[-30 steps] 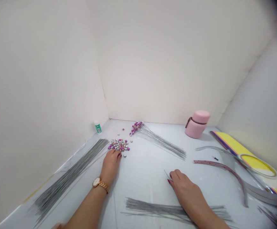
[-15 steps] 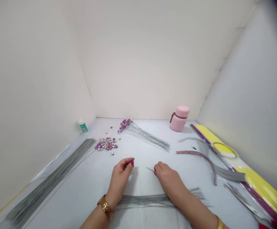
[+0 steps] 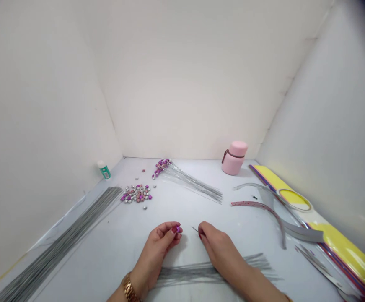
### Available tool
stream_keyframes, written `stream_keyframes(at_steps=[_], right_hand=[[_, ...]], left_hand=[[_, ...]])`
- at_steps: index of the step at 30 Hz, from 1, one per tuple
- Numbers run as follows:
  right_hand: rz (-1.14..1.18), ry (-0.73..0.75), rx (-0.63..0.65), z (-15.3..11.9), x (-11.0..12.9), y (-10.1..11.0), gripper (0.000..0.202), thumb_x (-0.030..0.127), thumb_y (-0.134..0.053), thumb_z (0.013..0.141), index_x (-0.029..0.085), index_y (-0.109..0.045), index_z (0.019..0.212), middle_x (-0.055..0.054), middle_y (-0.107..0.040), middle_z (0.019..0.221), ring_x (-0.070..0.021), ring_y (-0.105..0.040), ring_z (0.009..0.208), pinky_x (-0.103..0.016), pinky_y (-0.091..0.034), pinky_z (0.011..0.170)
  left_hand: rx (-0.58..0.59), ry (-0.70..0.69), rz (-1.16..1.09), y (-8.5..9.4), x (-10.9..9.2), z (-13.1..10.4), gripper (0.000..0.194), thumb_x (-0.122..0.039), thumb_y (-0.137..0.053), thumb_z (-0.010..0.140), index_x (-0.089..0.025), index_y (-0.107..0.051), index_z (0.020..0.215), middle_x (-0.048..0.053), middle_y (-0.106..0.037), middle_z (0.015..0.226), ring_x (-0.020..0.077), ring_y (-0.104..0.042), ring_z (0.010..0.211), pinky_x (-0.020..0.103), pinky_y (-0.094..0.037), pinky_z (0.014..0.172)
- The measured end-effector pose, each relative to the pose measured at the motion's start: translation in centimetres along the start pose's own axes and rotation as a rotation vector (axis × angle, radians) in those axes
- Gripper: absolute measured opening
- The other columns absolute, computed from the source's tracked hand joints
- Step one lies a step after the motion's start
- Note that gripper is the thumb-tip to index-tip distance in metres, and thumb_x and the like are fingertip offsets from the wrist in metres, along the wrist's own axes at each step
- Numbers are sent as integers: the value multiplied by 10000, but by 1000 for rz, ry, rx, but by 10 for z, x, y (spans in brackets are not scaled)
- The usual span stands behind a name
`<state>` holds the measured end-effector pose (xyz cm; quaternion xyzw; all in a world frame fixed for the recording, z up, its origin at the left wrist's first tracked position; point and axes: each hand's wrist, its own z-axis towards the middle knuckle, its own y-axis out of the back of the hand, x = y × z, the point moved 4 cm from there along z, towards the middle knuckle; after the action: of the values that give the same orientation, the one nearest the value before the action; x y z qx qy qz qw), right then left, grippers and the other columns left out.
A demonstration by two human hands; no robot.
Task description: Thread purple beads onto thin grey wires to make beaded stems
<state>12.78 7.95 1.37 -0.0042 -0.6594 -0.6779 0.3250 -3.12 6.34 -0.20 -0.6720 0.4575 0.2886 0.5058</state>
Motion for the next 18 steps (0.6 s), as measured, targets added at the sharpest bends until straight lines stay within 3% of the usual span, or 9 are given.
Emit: stream_keyframes(at_steps=[6,10,18], right_hand=[[369,-55,46,-5,2,-8,152,185,-258,886,196,-398,828,39,-541,608,-85,-535,483,-169,-406,452],[592,-91,14,-12,11,-4,161,271,-268,900,200,-403,848,43,-523,584,-91,-522,498,-184,-418,496],[461,-13,57,-16,21,-5,194,252,-315,883,213,-500,843,42,-497,567,-97,-458,479,-193,-370,500]], left_hand=[[66,110,-192,-3,7,-4,170,-205,-614,730,-116,-609,874,69,-641,807,75,-577,652,168,-481,643],[108,157,-243,-6,7,-7,196,-173,-604,740,-110,-599,925,60,-631,790,69,-578,666,157,-479,655],[145,208,-233,-11,12,-9,145,-180,-590,752,-88,-625,859,28,-601,681,43,-545,582,139,-462,616]])
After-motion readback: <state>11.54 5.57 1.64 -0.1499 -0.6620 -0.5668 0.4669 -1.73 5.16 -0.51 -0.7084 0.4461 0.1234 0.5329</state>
